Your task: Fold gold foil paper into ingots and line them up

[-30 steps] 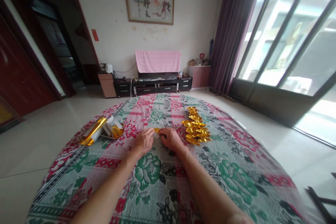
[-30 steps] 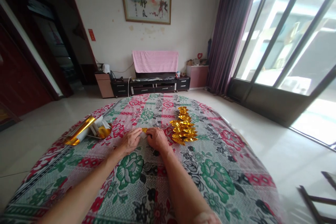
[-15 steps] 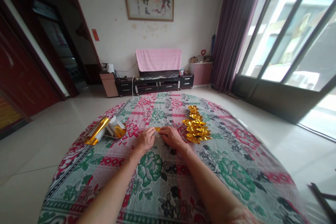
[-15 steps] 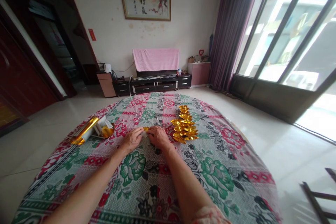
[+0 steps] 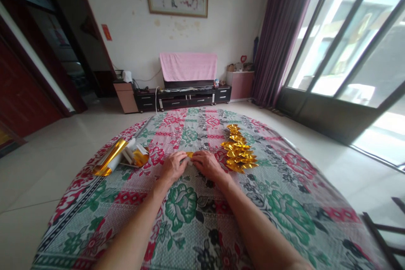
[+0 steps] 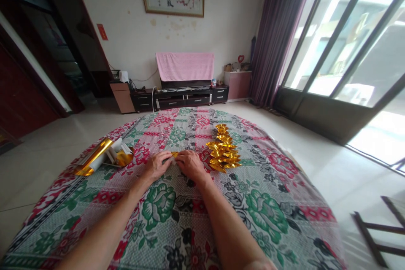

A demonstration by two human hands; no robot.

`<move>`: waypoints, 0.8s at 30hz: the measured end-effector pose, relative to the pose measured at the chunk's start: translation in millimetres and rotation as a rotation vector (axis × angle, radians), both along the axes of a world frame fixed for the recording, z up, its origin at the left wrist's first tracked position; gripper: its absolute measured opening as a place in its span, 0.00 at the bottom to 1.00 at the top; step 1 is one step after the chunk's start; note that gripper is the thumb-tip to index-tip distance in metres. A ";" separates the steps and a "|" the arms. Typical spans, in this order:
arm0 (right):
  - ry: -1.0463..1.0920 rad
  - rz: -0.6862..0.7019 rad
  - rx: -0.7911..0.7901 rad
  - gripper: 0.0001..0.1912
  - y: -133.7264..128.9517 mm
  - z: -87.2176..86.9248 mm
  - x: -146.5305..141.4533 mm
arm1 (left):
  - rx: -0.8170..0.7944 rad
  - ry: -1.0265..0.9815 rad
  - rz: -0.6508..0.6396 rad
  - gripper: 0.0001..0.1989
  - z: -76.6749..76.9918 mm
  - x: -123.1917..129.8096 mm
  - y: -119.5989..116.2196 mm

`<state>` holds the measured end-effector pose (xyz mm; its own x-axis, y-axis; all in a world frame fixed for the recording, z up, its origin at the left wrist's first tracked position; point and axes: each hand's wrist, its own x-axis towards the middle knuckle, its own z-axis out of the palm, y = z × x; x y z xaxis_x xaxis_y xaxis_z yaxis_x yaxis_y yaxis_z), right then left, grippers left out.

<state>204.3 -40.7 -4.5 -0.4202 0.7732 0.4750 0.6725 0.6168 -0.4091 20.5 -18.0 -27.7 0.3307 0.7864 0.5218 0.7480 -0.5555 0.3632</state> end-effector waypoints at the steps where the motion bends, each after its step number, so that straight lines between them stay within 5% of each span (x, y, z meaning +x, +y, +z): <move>1: 0.001 -0.005 0.008 0.11 -1.1 0.3 -0.9 | 0.003 -0.002 -0.005 0.12 0.0 -0.3 -0.9; 6: -0.009 -0.029 0.039 0.12 -4.0 -0.8 -5.0 | 0.002 -0.006 -0.042 0.17 1.8 -1.1 -6.7; 16: -0.001 -0.030 0.042 0.12 -5.4 0.1 -5.1 | 0.004 0.069 -0.136 0.11 19.0 9.0 -16.7; 24: 0.056 -0.086 0.014 0.11 -4.5 -2.3 -5.0 | -0.021 0.013 -0.054 0.11 17.4 11.6 -15.7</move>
<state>199.4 -45.2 -6.8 -0.3255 0.7981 0.5071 0.6994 0.5641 -0.4388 32.1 -33.7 -10.3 0.3799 0.7779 0.5005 0.7218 -0.5877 0.3656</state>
